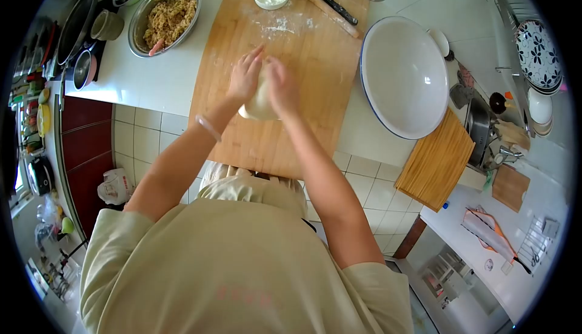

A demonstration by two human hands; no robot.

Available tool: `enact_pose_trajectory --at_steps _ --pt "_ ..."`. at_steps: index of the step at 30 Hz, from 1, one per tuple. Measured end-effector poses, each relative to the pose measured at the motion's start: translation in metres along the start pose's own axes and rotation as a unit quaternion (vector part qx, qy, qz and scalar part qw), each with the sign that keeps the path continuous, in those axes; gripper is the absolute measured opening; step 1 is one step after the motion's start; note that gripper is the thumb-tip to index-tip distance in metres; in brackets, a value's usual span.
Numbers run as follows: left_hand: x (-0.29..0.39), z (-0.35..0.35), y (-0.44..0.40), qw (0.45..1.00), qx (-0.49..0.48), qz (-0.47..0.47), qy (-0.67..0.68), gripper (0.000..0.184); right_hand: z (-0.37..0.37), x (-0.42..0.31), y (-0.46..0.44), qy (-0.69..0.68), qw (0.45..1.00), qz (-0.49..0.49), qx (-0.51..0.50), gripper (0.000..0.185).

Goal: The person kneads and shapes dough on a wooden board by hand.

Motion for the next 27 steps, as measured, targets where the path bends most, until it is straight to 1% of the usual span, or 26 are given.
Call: enact_pose_trajectory --at_steps 1,3,5,7,11,14,17,19,20,21,22,23,24,25,26,27 --pt "0.003 -0.001 0.021 0.996 0.044 0.073 -0.022 0.055 -0.001 0.002 0.012 0.000 1.000 0.005 -0.001 0.047" --pt "-0.004 -0.005 0.062 0.994 0.066 0.067 -0.048 0.054 -0.003 -0.020 0.039 0.034 0.983 -0.177 -0.039 0.045" --pt "-0.017 -0.004 0.095 0.983 0.074 0.147 -0.078 0.055 -0.008 -0.013 0.077 0.170 0.943 -0.287 -0.010 0.046" --pt "-0.039 0.001 0.120 0.968 0.080 0.207 -0.117 0.055 -0.011 -0.007 0.107 0.214 0.907 -0.363 0.001 0.048" --pt "-0.045 0.007 0.111 0.961 0.069 0.226 -0.146 0.056 -0.014 0.006 0.108 0.209 0.908 -0.363 0.018 0.049" --pt "-0.024 0.008 0.079 0.958 0.062 0.221 -0.172 0.055 -0.020 0.006 0.077 0.197 0.924 -0.327 0.026 0.048" --pt "0.002 0.008 0.046 0.964 0.069 0.211 -0.144 0.053 -0.023 0.014 0.042 0.165 0.936 -0.306 0.046 0.046" --pt "0.012 0.014 0.017 0.973 0.033 0.123 -0.190 0.050 -0.025 0.028 0.020 0.152 0.955 -0.244 0.073 0.045" --pt "0.014 0.019 0.000 0.971 0.014 0.083 -0.223 0.050 -0.022 0.024 0.010 0.154 0.953 -0.249 0.076 0.045" --pt "0.016 0.023 -0.017 0.966 -0.005 0.044 -0.256 0.050 -0.024 0.029 -0.002 0.116 0.975 -0.157 0.105 0.045" --pt "0.027 0.024 -0.032 0.971 -0.010 0.047 -0.236 0.053 -0.026 0.032 -0.007 0.076 0.986 -0.063 0.134 0.045" --pt "0.036 0.024 -0.043 0.975 -0.015 0.050 -0.216 0.056 -0.026 0.022 -0.011 0.080 0.985 -0.067 0.138 0.045" --pt "0.043 0.019 -0.056 0.976 -0.012 0.056 -0.212 0.056 -0.028 0.020 -0.018 0.040 0.985 -0.009 0.165 0.046" --pt "0.046 0.012 -0.072 0.993 -0.104 -0.008 0.058 0.055 -0.027 0.023 -0.024 -0.003 0.981 0.045 0.188 0.047" --pt "0.048 0.008 -0.080 0.925 -0.193 -0.070 0.319 0.055 -0.028 0.014 -0.023 -0.015 0.977 -0.022 0.211 0.047" --pt "0.055 -0.001 -0.076 0.927 -0.189 -0.066 0.318 0.055 -0.032 0.015 -0.019 -0.018 0.977 -0.027 0.209 0.047"
Point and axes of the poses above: each hand's wrist, its own y-axis away from the middle knuckle, its own z-axis out of the palm, x = y × z, the point moved 6 cm from there along -y, towards the middle knuckle, and after that the axes turned 13 degrees about -z, right-handed, at the moved point
